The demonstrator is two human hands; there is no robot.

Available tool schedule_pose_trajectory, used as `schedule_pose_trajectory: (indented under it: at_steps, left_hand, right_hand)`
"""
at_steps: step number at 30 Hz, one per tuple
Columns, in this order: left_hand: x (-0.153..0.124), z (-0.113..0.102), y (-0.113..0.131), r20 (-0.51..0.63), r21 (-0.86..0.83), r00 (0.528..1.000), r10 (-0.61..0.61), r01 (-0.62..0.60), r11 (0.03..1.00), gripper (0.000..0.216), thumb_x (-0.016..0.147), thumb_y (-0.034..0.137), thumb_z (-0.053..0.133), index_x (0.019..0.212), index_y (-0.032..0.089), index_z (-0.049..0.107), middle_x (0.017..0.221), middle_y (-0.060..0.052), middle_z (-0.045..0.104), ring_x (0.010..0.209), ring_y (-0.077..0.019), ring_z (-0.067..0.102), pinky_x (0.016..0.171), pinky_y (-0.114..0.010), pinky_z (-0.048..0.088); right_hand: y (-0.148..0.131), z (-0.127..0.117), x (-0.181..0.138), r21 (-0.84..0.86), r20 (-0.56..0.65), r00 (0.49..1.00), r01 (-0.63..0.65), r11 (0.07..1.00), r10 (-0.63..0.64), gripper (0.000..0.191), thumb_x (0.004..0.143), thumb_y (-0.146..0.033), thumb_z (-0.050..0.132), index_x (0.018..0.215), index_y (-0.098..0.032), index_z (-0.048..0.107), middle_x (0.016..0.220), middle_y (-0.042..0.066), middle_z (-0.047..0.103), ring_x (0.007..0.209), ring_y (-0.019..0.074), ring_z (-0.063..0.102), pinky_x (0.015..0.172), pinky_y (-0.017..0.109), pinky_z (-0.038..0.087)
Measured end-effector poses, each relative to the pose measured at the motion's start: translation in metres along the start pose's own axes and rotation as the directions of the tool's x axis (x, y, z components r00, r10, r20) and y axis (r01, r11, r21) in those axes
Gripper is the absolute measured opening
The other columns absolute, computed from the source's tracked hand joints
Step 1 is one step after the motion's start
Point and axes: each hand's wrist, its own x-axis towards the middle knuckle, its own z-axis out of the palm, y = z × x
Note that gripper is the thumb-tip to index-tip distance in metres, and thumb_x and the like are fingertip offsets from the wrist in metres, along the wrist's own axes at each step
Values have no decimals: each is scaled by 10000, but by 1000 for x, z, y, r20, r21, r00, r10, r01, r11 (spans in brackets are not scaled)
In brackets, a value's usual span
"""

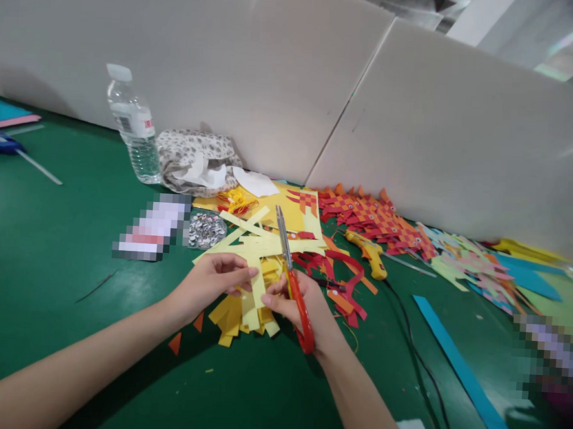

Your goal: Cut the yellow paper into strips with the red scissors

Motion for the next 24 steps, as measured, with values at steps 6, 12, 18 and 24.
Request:
schedule_pose_trajectory:
  at_steps: [6, 12, 18, 24]
  left_hand:
    - [4, -5, -4, -14, -56, 1000, 5, -6, 998, 177, 647, 302, 727, 694, 183, 605, 628, 24, 644, 623, -101, 617, 580, -190, 468]
    - [4, -6, 0, 58, -43, 997, -53, 56, 998, 214, 633, 282, 732, 779, 187, 607, 711, 10, 673, 682, -120, 637, 587, -204, 475]
    - [2, -1, -3, 201, -6, 977, -69, 72, 997, 244, 618, 253, 741, 783, 174, 579, 668, 9, 680, 622, -122, 636, 620, -247, 496]
    - [2, 1, -3, 168, -26, 986, 1, 4, 1000, 266, 613, 225, 734, 808, 175, 560, 633, 13, 667, 595, -134, 635, 620, -271, 491]
  right_hand:
    - [1, 0, 1, -56, -26, 1000, 4, 998, -6, 363, 504, -263, 776, 654, -203, 451, 630, -32, 613, 607, 133, 561, 639, 292, 460]
    - [0, -1, 0, -76, -80, 995, 50, 996, -56, 382, 515, -300, 775, 675, -211, 439, 646, -25, 619, 588, 135, 554, 629, 291, 452]
    - [-4, 0, -3, -80, -86, 991, 91, 993, -98, 400, 526, -331, 771, 709, -214, 435, 675, -16, 622, 569, 123, 515, 601, 275, 428]
    - [-7, 1, -4, -64, -86, 992, 86, 994, -91, 355, 552, -287, 742, 705, -215, 430, 667, -27, 616, 549, 111, 488, 581, 265, 401]
